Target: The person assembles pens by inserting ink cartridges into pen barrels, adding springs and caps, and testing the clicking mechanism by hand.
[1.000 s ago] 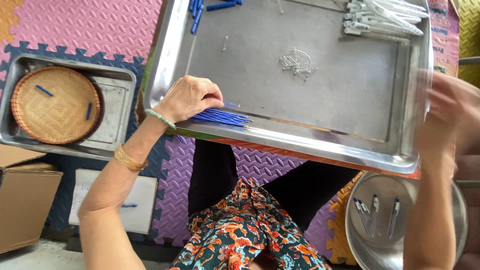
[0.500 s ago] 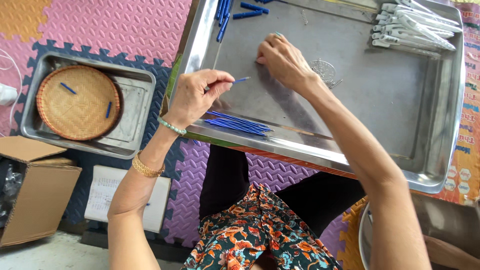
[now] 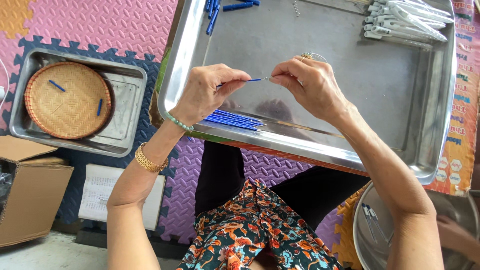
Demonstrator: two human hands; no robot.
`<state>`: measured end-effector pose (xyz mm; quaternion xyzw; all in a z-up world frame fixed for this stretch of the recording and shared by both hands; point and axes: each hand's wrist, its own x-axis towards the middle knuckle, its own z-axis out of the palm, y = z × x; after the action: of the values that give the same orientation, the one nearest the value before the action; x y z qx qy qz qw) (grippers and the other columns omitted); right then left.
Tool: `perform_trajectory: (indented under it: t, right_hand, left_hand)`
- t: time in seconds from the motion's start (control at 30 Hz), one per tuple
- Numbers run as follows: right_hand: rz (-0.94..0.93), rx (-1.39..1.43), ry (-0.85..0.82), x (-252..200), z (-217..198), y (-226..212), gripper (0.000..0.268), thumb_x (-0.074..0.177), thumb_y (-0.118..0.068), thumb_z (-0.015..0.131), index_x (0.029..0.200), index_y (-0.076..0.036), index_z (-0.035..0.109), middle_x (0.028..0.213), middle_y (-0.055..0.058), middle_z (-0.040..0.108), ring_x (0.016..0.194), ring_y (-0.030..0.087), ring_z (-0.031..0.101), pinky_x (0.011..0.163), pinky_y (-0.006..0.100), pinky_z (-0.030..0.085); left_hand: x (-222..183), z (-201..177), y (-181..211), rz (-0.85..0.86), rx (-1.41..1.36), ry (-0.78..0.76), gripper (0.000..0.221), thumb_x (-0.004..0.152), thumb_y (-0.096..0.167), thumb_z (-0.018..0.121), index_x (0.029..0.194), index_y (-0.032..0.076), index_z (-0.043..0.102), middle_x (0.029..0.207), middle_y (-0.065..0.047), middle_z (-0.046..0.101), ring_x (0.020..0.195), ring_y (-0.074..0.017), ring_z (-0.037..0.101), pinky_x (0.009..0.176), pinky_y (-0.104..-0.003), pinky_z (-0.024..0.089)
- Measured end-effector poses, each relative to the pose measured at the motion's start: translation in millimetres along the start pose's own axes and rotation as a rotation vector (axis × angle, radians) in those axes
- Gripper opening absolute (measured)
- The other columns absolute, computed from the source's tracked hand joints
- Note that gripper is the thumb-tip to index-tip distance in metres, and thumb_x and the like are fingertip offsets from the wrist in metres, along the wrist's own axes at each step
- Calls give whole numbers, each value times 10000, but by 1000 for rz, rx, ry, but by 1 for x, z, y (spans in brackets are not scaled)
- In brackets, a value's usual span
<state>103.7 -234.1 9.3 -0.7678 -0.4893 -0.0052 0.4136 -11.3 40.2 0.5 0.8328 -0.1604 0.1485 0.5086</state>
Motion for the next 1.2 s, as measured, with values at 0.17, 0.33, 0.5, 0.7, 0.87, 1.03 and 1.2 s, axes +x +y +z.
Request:
perform_trajectory:
  t: [0.17,0.33,0.5,0.7,0.87,1.03,1.2]
  right_hand:
    - [-13,-44,2,-2,-7,-18,38,1109,-37,810,1138,-22,790,905,156,736,818,340,751,731,416,589]
    - [6,-30,-2,-6,1,-25,56,1082,-24,824,1135,-12,811,891,146,768,799,299,757,733,400,603]
    - [113,51,75,-20,3,-16,288,1000,-125,914,1240,-79,762,915,82,836,832,253,824,793,374,651]
    - [342,-885,-20,-62,-97,135,514,1012,53,772,1491,-115,688,1516,118,644,1260,397,606,776,478,661]
    - [309,-929,136,-98,-121,199,344,1062,-61,946,1357,-151,794,1423,228,619,1181,453,581,788,591,596]
    - [378,-977,17,-106,-110,202,254,1103,-137,899,1297,-43,766,1262,206,609,1080,395,638,817,512,572]
    - [297,-835,10,-115,-102,156,153,1243,-13,689,1314,20,557,1094,344,730,825,435,651,813,600,498]
  left_hand:
    - [4,5,10,23,27,-15,167,1102,49,754,1204,128,860,1005,-116,820,926,-237,810,792,-303,642]
    - [5,17,10,29,11,-22,154,1082,73,783,1208,125,857,1004,-133,822,946,-261,818,785,-323,655]
    - [8,32,-1,23,-68,-96,200,1087,137,784,1265,189,860,822,-94,759,739,-170,745,672,-304,597]
    - [11,32,4,59,22,-86,197,1000,111,885,1195,94,860,961,-62,858,682,-80,684,634,-211,567]
    - [15,40,4,12,-11,-77,211,1005,70,873,1214,87,849,931,-56,845,648,-82,690,636,-197,606]
    - [16,43,3,66,32,-73,217,1021,47,864,1234,80,840,950,-55,835,674,-93,679,676,-220,614]
    - [20,41,4,137,123,-83,223,1020,33,863,1240,60,845,985,-70,839,765,-127,718,730,-258,601]
